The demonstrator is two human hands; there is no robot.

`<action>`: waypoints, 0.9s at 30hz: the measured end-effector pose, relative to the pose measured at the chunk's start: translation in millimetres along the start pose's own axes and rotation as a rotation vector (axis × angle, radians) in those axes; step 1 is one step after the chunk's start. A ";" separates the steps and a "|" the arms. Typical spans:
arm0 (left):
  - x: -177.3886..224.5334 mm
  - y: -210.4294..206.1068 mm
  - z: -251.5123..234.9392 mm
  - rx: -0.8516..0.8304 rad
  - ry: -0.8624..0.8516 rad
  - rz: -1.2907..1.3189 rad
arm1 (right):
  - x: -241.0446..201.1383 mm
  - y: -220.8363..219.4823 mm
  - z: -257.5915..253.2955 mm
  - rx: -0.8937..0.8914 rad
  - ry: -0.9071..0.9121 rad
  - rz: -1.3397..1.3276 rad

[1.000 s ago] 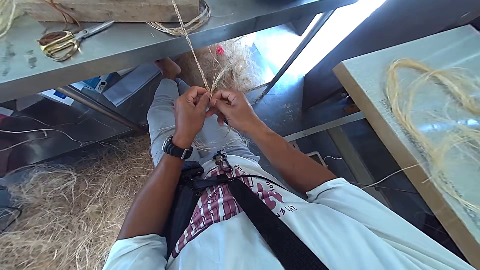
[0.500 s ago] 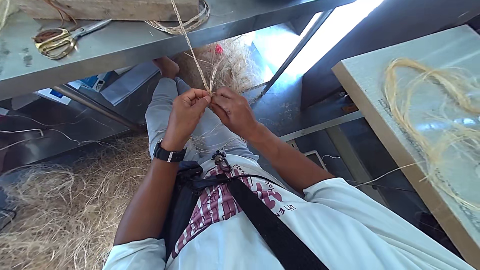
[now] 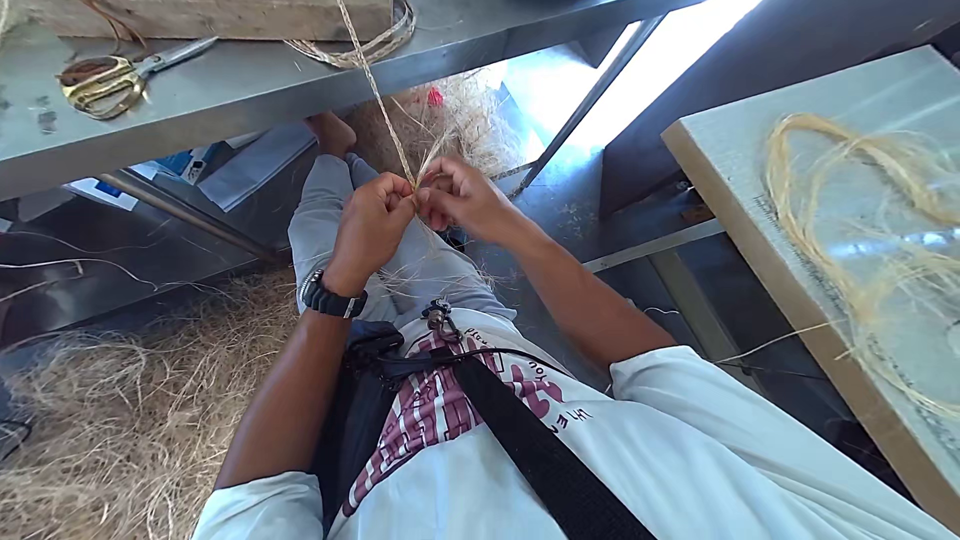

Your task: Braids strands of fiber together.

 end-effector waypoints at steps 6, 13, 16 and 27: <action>10.5 4.8 7.1 0.034 -0.047 -0.304 | -7.7 3.7 -13.4 -0.047 -0.046 0.169; 8.4 11.8 18.2 0.045 -0.021 -0.328 | -8.5 2.7 -16.7 -0.110 -0.019 0.196; 7.2 13.9 23.8 0.054 -0.034 -0.228 | -6.4 -2.5 -17.0 -0.097 0.071 0.215; -7.8 2.7 45.6 0.035 0.063 0.220 | 6.7 -20.3 -13.1 0.057 0.134 0.154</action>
Point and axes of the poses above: each hand's wrist, its own z-axis away from the middle knuckle, its own y-axis out of the back of the hand, x = y × z, the point moved 4 cm from there along -z, towards the middle knuckle, and after that the axes turned 10 degrees about -z, right-handed, at the moved point
